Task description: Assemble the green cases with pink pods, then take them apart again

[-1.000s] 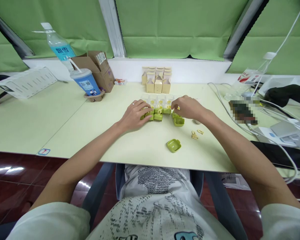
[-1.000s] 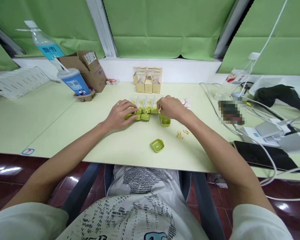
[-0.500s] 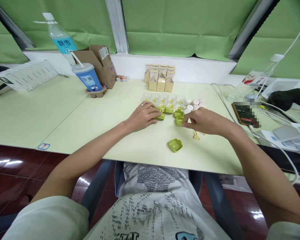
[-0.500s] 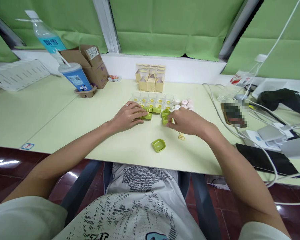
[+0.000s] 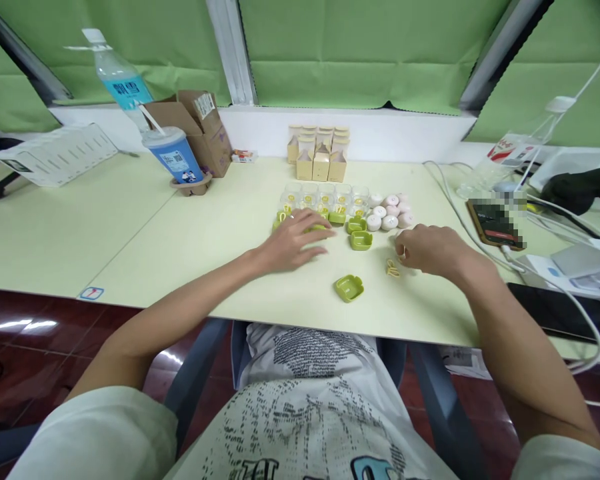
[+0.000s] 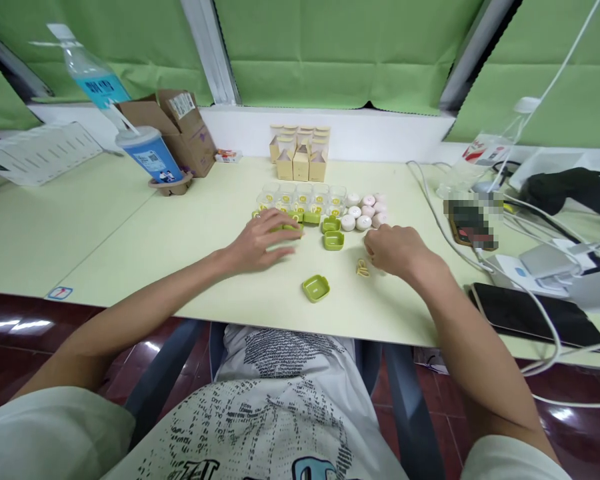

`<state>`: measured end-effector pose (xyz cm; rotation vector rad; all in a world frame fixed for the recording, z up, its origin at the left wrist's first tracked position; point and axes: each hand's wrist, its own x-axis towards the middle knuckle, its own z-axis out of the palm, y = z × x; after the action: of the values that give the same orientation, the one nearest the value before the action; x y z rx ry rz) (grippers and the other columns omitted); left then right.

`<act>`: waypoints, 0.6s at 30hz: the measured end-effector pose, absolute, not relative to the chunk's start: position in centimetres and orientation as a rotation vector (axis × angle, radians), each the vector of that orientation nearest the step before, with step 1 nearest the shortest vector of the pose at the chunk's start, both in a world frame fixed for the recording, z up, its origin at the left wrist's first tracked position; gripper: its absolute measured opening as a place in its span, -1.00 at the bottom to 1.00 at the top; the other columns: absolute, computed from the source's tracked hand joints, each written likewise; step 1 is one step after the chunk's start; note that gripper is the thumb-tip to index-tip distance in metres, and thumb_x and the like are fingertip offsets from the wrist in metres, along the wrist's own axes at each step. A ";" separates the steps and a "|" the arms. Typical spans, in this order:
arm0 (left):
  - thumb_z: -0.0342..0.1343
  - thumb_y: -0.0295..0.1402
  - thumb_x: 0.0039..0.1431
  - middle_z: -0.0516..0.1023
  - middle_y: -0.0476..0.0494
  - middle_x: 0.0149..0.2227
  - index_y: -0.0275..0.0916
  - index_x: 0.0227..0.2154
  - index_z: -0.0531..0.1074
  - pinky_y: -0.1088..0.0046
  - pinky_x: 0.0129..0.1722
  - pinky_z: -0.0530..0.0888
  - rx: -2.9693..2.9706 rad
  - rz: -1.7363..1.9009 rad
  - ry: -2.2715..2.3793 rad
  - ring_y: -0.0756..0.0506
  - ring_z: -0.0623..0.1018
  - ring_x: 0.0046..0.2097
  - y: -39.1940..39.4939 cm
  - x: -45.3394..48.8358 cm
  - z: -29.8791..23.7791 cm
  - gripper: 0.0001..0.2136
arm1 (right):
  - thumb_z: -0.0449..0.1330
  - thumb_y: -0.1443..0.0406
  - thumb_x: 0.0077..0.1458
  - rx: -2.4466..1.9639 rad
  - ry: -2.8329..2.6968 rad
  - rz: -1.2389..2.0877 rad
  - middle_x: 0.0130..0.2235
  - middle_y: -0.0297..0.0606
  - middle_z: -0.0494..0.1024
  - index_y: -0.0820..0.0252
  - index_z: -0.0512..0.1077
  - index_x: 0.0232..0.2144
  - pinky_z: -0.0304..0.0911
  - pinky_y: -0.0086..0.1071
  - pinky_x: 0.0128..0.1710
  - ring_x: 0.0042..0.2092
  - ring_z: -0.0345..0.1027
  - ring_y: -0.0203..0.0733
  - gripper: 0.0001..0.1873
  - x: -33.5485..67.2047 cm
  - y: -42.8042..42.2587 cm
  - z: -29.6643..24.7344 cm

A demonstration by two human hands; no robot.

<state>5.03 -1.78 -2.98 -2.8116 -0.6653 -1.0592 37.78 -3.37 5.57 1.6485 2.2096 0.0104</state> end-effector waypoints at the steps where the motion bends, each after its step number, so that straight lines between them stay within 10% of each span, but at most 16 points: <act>1: 0.18 -0.04 0.57 0.65 -0.28 0.25 -0.05 0.32 0.52 -0.12 0.31 0.54 -2.910 -1.083 -0.587 -0.30 0.59 0.28 -2.9 5.7 -3.1 -0.59 | 0.23 0.45 0.24 1.633 2.195 0.089 -0.17 0.02 0.76 0.20 0.69 -0.20 0.22 -0.27 -0.31 -0.19 0.68 0.03 -0.78 37.4 -3.6 5.3; 6: 0.25 -0.15 0.54 0.53 -0.40 0.42 -0.11 0.32 0.52 -0.12 0.47 0.49 -3.283 -0.888 -0.323 -0.35 0.46 0.50 -6.2 8.0 -4.4 -0.60 | 0.24 0.41 0.23 1.717 2.400 0.124 -0.11 0.01 0.79 0.18 0.72 -0.11 0.39 -0.17 -0.19 -0.11 0.70 0.15 -0.72 38.4 -3.3 5.1; 11: 0.31 -0.24 0.50 0.63 -0.34 0.14 -0.18 -0.12 0.59 0.10 0.20 0.67 -3.347 -1.143 -0.464 -0.22 0.68 0.19 -5.6 7.8 -4.4 -0.87 | 0.26 0.26 0.33 1.679 3.121 -0.629 -0.28 -0.20 0.77 0.11 0.76 -0.09 0.54 -0.19 -0.16 -0.28 0.67 -0.06 -0.74 38.7 -2.8 4.5; 18: 0.44 -0.29 0.35 0.58 -0.20 0.05 -0.12 0.14 0.47 0.21 0.04 0.70 -3.027 -1.635 -0.769 -0.15 0.63 0.05 -4.6 7.2 -3.8 -0.61 | 0.44 0.16 0.37 1.092 3.707 -1.084 -0.05 -0.20 0.79 -0.10 0.82 -0.12 0.62 -0.08 0.00 -0.04 0.68 -0.03 -0.87 35.5 -4.0 2.5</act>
<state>7.23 -4.62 -3.79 -3.0266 -0.7690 -1.6346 35.47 -3.97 2.55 1.0915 3.7070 -1.0844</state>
